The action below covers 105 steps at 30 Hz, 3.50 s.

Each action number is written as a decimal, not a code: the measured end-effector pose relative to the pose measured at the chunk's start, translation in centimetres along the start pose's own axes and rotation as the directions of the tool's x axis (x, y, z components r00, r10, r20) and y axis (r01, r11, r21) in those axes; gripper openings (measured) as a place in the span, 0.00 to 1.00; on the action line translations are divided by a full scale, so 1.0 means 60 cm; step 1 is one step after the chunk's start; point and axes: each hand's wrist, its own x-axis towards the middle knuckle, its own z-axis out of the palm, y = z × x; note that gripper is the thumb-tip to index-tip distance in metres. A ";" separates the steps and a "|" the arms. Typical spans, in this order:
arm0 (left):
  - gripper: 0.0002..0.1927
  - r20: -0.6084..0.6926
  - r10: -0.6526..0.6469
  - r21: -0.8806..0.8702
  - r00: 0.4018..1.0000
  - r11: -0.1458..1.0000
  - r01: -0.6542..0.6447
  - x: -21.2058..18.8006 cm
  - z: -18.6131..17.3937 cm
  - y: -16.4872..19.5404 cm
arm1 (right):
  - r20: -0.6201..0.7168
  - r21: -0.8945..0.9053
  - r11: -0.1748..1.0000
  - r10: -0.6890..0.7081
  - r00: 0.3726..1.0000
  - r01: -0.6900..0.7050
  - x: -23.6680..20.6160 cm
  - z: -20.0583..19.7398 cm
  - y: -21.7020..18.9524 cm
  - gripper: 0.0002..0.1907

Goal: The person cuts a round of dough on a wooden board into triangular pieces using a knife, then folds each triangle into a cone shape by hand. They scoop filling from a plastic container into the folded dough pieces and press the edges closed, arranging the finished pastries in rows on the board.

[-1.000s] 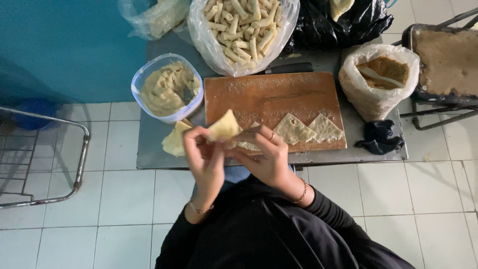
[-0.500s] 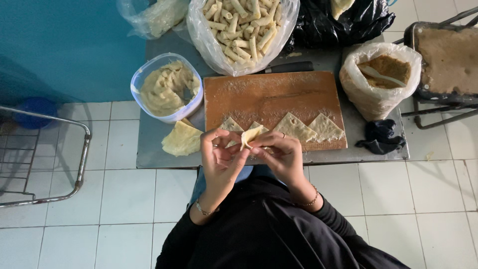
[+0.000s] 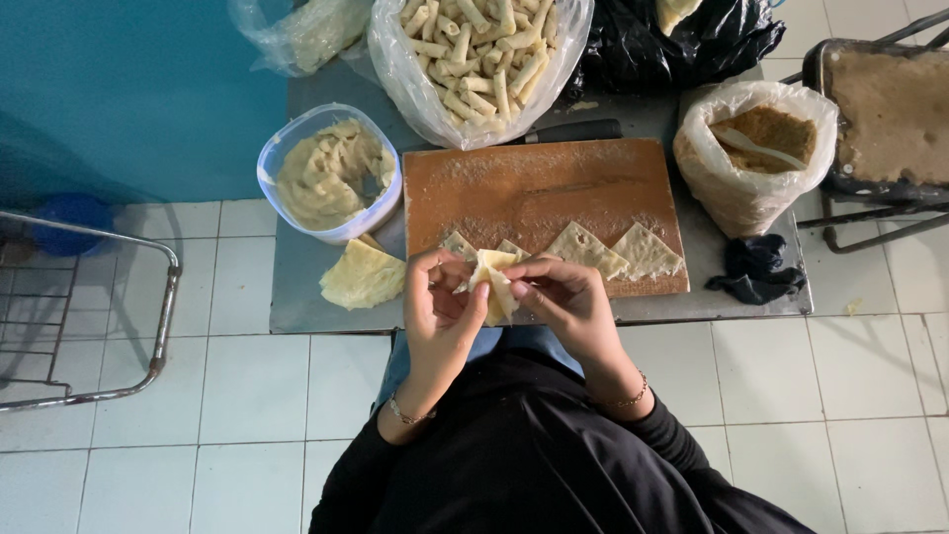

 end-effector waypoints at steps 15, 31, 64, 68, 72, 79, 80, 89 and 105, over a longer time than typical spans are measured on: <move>0.23 0.084 0.032 0.039 0.996 0.999 -0.035 -0.006 0.003 -0.009 | 0.116 -0.527 0.757 -0.386 0.915 0.386 -0.007 0.043 -0.056 0.21; 0.08 -0.209 -0.005 -0.075 0.978 0.997 -0.011 -0.018 -0.003 -0.030 | -0.216 0.210 0.973 -0.048 0.975 0.094 -0.011 -0.005 -0.005 0.05; 0.10 -0.187 -0.066 -0.049 0.980 0.997 0.057 0.002 -0.008 -0.028 | 0.085 -0.924 0.313 -0.394 0.915 0.220 0.054 -0.089 -0.120 0.13; 0.07 -0.146 -0.155 -0.049 0.977 0.987 0.150 -0.008 -0.002 -0.033 | 0.246 -0.737 0.501 -0.425 0.871 0.453 0.019 -0.004 -0.100 0.12; 0.04 -0.033 -0.089 0.040 0.995 0.995 0.091 -0.016 -0.004 -0.030 | 0.197 -0.737 0.500 -0.486 0.852 0.455 0.008 0.041 -0.088 0.16; 0.12 0.157 -0.064 0.016 0.986 0.998 0.062 -0.007 0.008 0.000 | 0.076 -0.574 0.729 -0.406 0.911 0.373 0.000 0.025 -0.071 0.12; 0.16 0.210 -0.038 0.018 0.977 0.999 0.035 -0.004 0.012 0.004 | 0.046 -0.492 0.803 -0.363 0.931 0.337 -0.001 0.020 -0.068 0.12; 0.28 0.175 -0.206 -0.044 0.963 0.975 0.216 0.003 0.025 -0.002 | 0.027 -0.430 0.880 -0.214 0.976 0.205 -0.011 -0.004 -0.073 0.14; 0.25 0.050 -0.042 0.185 0.998 0.982 0.032 -0.004 0.025 0.009 | 0.053 -0.772 0.554 -0.434 0.899 0.313 -0.011 0.032 -0.089 0.11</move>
